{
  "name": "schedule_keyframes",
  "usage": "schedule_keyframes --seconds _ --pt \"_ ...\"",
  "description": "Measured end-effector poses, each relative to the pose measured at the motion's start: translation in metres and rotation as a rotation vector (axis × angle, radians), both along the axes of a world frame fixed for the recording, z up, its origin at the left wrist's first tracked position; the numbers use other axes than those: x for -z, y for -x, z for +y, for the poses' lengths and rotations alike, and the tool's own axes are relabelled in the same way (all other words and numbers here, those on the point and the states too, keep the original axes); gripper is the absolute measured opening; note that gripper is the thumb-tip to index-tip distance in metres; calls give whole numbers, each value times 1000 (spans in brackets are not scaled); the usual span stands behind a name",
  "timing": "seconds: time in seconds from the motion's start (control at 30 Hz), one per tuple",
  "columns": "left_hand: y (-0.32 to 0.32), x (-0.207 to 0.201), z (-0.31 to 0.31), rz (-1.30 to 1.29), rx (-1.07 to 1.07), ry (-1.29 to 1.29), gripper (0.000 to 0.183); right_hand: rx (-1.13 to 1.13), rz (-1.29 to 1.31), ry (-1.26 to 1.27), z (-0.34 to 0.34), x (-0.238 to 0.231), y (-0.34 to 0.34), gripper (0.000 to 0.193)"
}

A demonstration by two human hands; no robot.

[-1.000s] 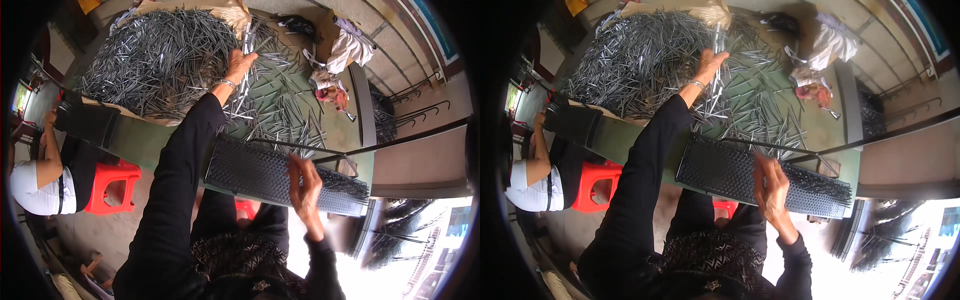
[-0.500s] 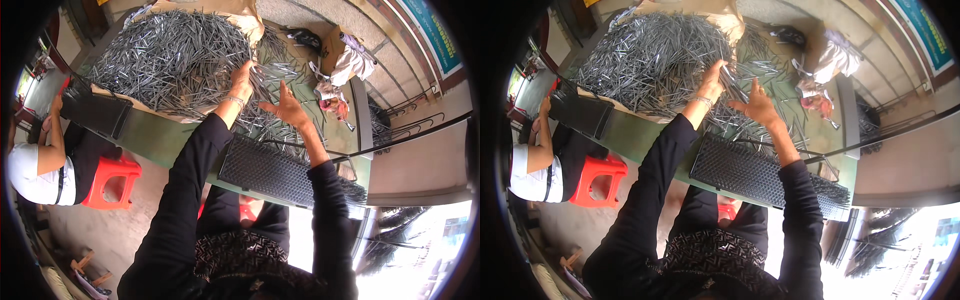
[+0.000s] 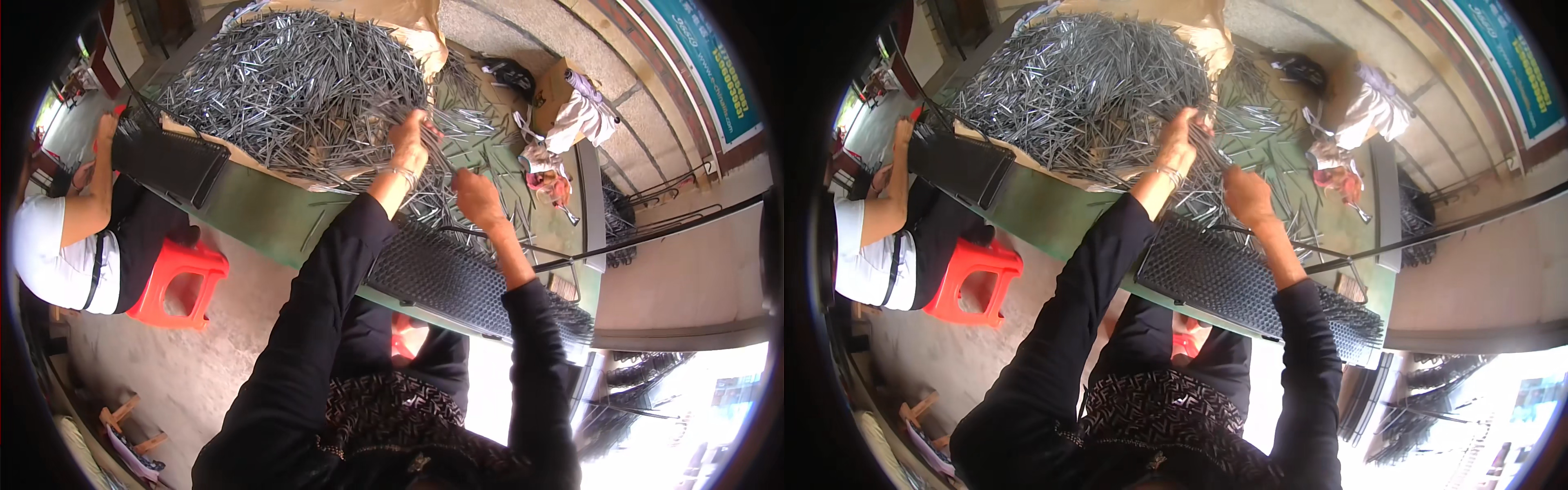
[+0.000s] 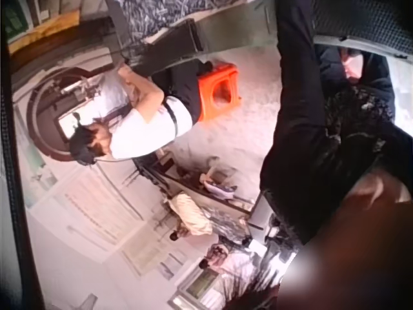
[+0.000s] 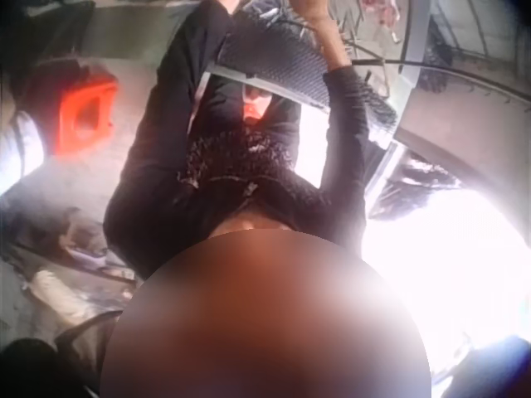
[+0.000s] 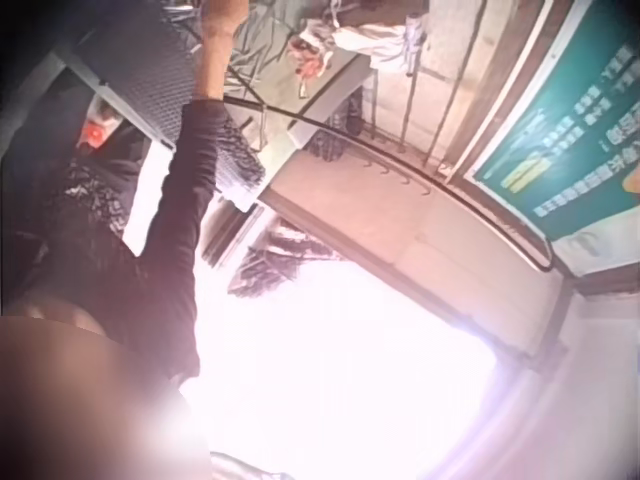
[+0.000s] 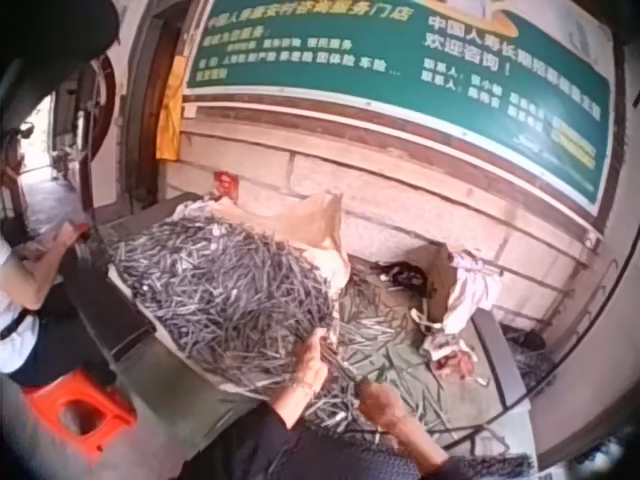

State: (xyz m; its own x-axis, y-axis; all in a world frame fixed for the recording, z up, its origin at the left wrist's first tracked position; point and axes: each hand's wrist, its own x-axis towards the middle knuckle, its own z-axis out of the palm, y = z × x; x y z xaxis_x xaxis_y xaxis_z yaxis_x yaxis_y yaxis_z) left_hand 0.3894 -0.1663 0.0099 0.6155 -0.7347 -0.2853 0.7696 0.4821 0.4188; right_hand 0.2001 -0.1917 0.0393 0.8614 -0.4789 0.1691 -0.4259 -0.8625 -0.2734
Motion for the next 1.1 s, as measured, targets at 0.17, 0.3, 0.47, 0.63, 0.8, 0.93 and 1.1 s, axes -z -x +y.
schedule_keyframes --seconds 0.17,0.3,0.47,0.63,0.8,0.93,1.1 --pt "-23 -9 23 -53 -95 -161 19 27 -154 -407 -18 -31 27 25" --pt "21 -22 55 -297 116 -145 28 150 -250 -714 2 -40 -14 24" --pt "20 -1 80 -433 139 -187 46 88 -37 -170 40 -18 -67 34" --pt "6 19 100 -455 87 -290 43 3 124 -198 49 -8 -87 42" --pt "-3 28 136 -745 -113 -421 24 32 161 -204 59 -4 -103 57" --pt "12 20 143 -1128 -247 -616 32 -82 -674 -726 90 1 -117 76" --pt "39 58 139 -1119 -335 -468 40 -17 -757 -921 114 28 -117 46"
